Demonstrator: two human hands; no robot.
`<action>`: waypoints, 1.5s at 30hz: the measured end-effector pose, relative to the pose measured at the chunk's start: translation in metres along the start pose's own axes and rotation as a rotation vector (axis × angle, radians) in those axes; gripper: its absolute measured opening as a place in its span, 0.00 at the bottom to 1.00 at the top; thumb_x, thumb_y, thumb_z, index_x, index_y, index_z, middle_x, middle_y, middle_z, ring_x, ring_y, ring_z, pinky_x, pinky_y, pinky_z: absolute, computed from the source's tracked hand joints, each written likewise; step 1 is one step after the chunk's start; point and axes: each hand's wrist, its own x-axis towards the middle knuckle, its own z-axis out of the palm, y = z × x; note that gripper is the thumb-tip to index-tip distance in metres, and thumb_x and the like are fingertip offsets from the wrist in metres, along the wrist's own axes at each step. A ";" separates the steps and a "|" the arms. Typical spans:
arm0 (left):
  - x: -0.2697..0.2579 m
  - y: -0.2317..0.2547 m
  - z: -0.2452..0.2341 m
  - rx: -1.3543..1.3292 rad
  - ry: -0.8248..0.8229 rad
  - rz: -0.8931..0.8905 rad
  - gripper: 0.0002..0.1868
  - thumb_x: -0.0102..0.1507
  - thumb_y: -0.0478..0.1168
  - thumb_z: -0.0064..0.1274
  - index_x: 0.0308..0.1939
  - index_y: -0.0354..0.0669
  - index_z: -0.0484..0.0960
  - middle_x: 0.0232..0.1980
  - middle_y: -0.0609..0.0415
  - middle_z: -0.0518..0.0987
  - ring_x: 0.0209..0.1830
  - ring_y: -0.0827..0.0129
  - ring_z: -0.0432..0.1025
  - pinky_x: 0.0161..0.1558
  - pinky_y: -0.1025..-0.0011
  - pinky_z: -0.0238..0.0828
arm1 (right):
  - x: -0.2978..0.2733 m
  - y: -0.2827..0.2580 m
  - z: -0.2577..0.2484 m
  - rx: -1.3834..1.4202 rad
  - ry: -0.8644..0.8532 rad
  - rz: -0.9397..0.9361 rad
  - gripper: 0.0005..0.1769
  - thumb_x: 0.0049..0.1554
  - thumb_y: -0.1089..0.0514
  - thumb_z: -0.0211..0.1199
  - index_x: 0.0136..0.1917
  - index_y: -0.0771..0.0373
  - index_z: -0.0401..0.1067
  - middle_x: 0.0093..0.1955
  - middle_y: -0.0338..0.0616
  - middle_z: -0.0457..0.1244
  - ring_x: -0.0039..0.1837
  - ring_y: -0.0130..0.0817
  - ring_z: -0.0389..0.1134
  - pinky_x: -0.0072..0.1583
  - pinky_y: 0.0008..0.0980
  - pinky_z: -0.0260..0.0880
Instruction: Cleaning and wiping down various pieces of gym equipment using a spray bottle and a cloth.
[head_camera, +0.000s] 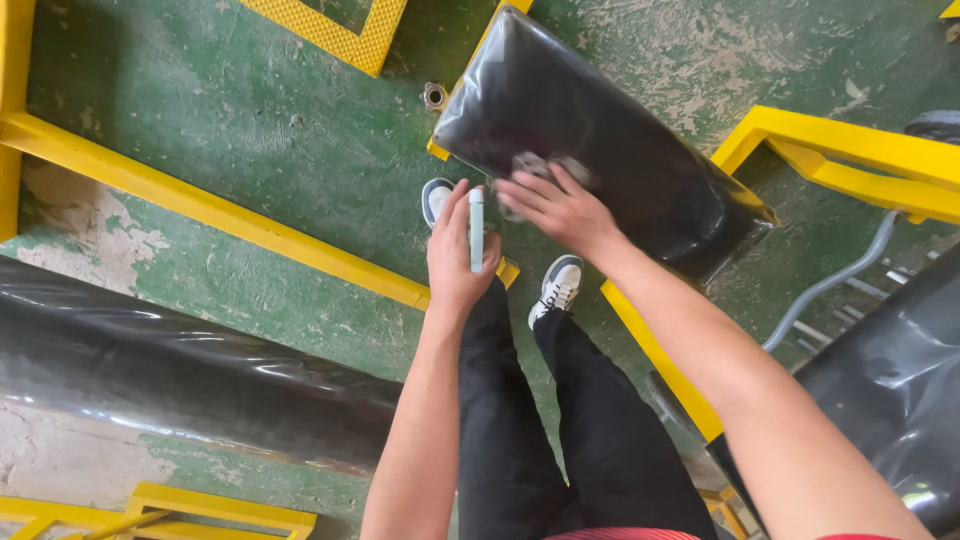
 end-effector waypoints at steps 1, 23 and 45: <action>-0.001 0.000 0.000 0.002 -0.001 0.003 0.31 0.56 0.32 0.54 0.66 0.41 0.73 0.71 0.39 0.72 0.63 0.42 0.72 0.60 0.55 0.73 | 0.022 0.000 0.000 0.000 0.002 0.003 0.31 0.62 0.54 0.53 0.79 0.50 0.64 0.84 0.28 0.51 0.81 0.27 0.54 0.80 0.47 0.44; 0.001 0.060 0.095 0.117 -0.249 0.091 0.44 0.51 0.30 0.57 0.73 0.42 0.64 0.78 0.35 0.62 0.48 0.43 0.75 0.50 0.54 0.74 | -0.203 0.004 0.061 0.497 0.234 1.102 0.33 0.64 0.65 0.50 0.82 0.59 0.55 0.86 0.48 0.47 0.87 0.48 0.45 0.84 0.52 0.40; 0.000 0.064 0.127 0.150 -0.220 0.213 0.52 0.52 0.30 0.55 0.80 0.38 0.53 0.81 0.31 0.58 0.47 0.44 0.74 0.53 0.54 0.72 | -0.131 0.116 0.034 0.852 0.121 1.046 0.16 0.69 0.56 0.53 0.69 0.61 0.65 0.63 0.54 0.65 0.61 0.50 0.69 0.59 0.50 0.71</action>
